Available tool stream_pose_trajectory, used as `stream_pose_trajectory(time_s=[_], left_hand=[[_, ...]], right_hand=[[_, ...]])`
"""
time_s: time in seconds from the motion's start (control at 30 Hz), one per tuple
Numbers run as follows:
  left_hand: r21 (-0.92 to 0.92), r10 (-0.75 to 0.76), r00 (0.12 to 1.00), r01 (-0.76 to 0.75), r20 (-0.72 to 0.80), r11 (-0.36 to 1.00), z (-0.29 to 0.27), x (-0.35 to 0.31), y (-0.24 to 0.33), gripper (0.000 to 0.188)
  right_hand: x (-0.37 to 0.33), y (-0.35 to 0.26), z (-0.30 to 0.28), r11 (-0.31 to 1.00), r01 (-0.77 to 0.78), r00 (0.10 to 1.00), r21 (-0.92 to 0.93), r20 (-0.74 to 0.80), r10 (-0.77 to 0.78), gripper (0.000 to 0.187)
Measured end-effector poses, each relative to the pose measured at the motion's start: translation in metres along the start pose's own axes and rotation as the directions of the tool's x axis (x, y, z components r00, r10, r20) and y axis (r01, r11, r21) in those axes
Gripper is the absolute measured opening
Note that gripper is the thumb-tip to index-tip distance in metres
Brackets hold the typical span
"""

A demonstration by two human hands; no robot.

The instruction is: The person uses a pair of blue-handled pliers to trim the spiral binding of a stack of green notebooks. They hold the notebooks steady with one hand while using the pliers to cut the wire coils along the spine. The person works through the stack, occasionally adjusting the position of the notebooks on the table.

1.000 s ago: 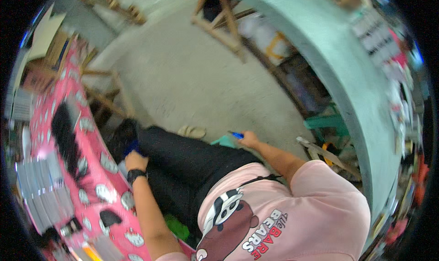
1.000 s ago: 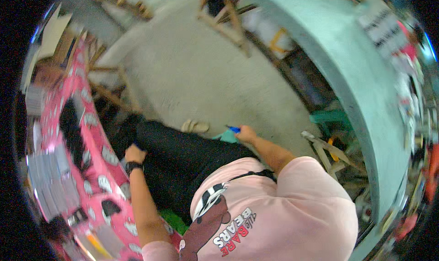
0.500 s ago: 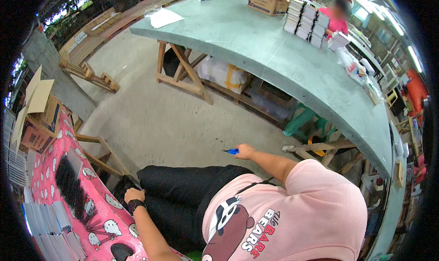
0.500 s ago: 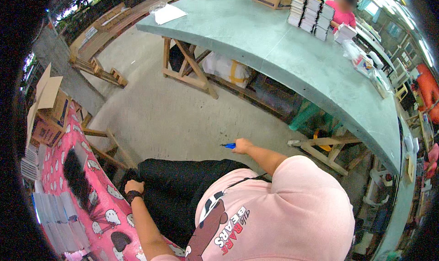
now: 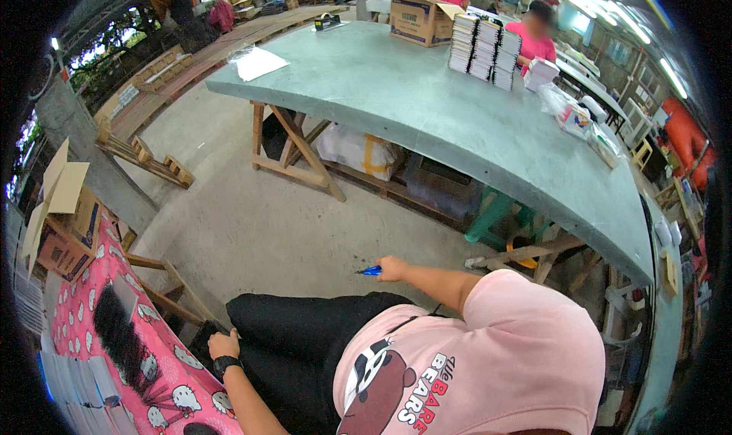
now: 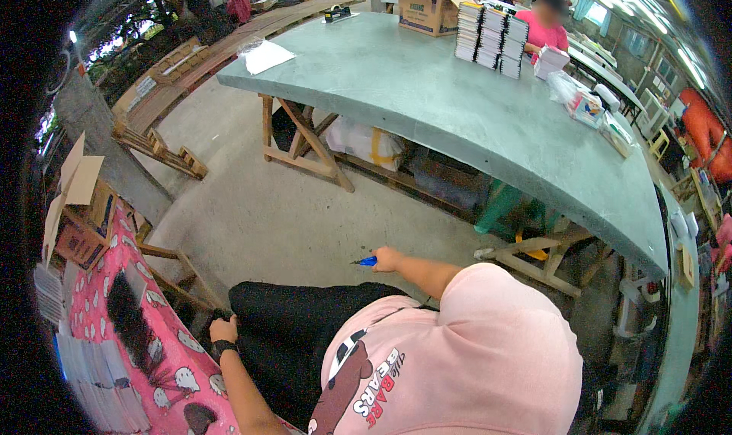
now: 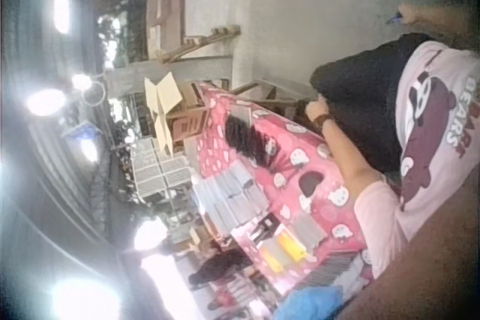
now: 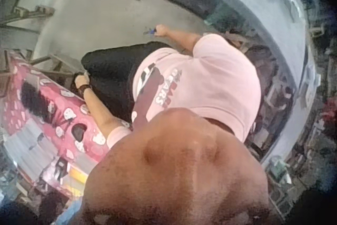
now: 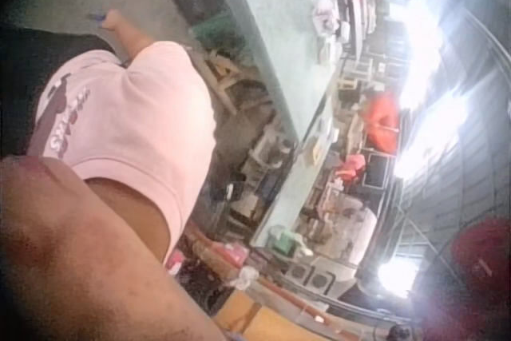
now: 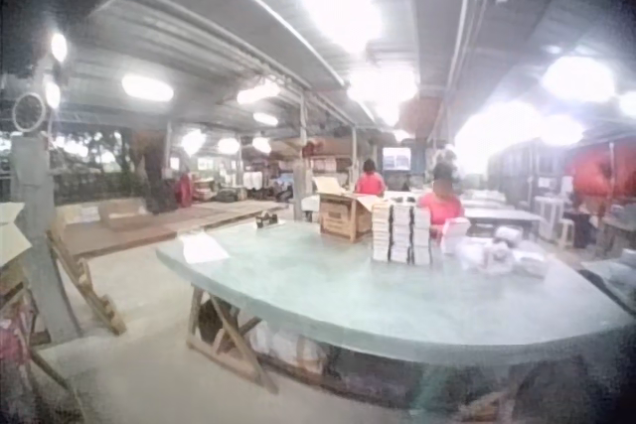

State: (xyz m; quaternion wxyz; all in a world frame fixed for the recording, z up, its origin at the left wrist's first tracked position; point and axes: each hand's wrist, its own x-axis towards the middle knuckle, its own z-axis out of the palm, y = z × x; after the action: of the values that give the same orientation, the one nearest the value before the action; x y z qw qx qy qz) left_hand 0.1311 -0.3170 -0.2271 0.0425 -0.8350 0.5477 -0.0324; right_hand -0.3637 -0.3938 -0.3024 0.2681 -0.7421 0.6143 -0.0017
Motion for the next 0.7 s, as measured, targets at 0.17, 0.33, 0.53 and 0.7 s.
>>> stream_pose_trajectory(time_s=[0.17,0.33,0.53,0.7], left_hand=[[-0.078,-0.110,0.990,0.117,0.084,0.990,-0.031,-0.009,0.005,0.048],[-0.505,0.125,0.964,-0.230,-0.233,0.832,-0.024,-0.009,-0.002,0.029],[-0.577,0.285,0.920,-0.390,-0.268,0.718,-0.101,-0.035,0.056,0.016],[-0.499,0.174,0.895,-0.380,-0.410,0.779,-0.118,-0.062,0.065,0.013]], right_hand=[[0.003,0.016,0.015,1.000,-0.007,0.999,-0.018,0.033,0.008,0.042],[0.019,0.029,0.023,0.987,-0.128,0.985,-0.102,0.106,0.139,0.038],[0.009,0.007,0.006,0.991,0.018,0.993,-0.135,0.117,-0.002,0.043],[0.020,-0.015,0.012,0.998,0.043,0.994,-0.048,0.102,-0.038,0.045]])
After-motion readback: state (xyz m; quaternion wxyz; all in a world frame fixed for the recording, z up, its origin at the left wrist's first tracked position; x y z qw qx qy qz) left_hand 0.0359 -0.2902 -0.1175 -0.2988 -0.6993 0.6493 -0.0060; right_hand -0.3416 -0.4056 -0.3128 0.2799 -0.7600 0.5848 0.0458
